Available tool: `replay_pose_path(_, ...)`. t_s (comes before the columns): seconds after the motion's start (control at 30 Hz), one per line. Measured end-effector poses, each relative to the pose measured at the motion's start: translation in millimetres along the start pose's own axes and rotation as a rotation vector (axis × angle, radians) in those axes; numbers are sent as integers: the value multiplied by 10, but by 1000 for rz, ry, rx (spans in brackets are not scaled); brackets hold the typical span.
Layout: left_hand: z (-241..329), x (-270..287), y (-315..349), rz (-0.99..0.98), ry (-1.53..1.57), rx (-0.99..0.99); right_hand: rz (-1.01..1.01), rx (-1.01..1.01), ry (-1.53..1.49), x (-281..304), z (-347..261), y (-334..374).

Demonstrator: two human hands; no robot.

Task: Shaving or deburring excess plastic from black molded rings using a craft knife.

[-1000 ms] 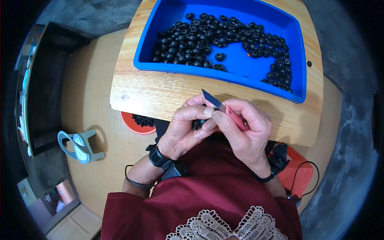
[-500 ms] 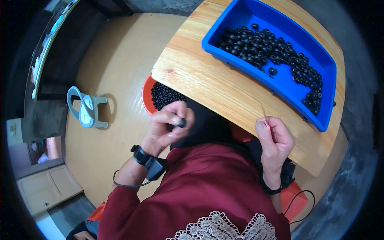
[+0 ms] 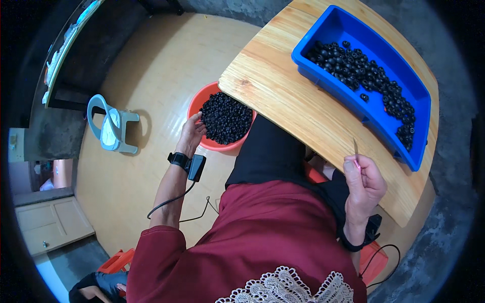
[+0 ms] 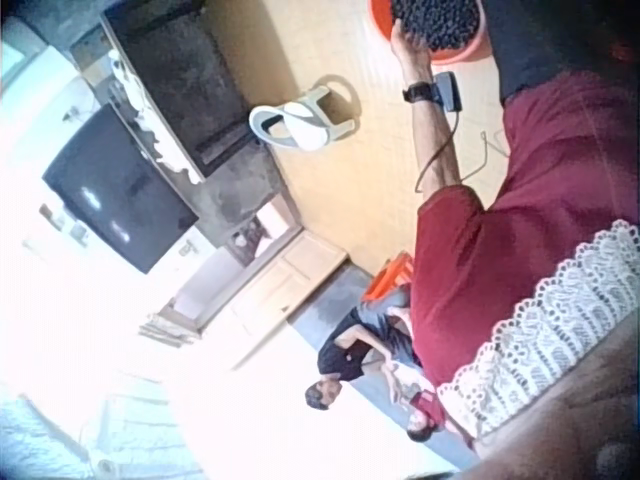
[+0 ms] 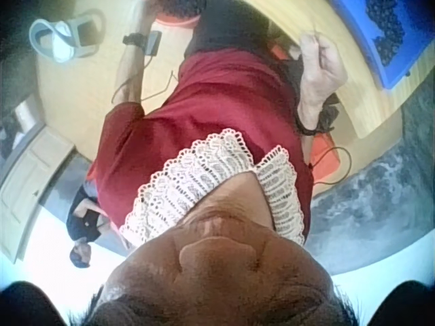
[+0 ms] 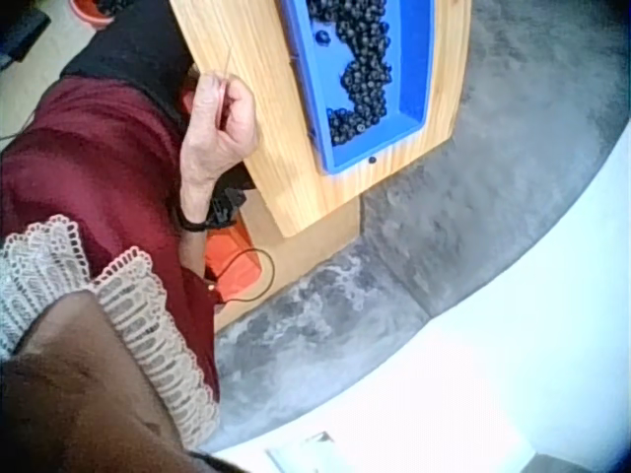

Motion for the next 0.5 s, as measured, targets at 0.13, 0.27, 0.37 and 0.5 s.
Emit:
replay_pose_path(0.13,63,33,-59,-81,54,-54,33,2,-33,77,-35,21)
replay_pose_path(0.27,274,-300,548,-335,177,-36,73,14,38,193,-10,31)
replay_pose_path(0.37,398,-726,1180,-508,185,-15,147,82,23,373,38,4)
replay_pose_path(0.5,418,-1519,2018,-786,129,-31,362,33,0,854,-39,-6)
Point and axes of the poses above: each hand's wrist, its own y-axis away from the middle knuckle, its own x-axis out of the back of the hand, z = x × y, the point moved 6 cm from there along -y, towards the middle knuckle, and after that the axes turned 5 degrees about y, right-handed, at the moved point
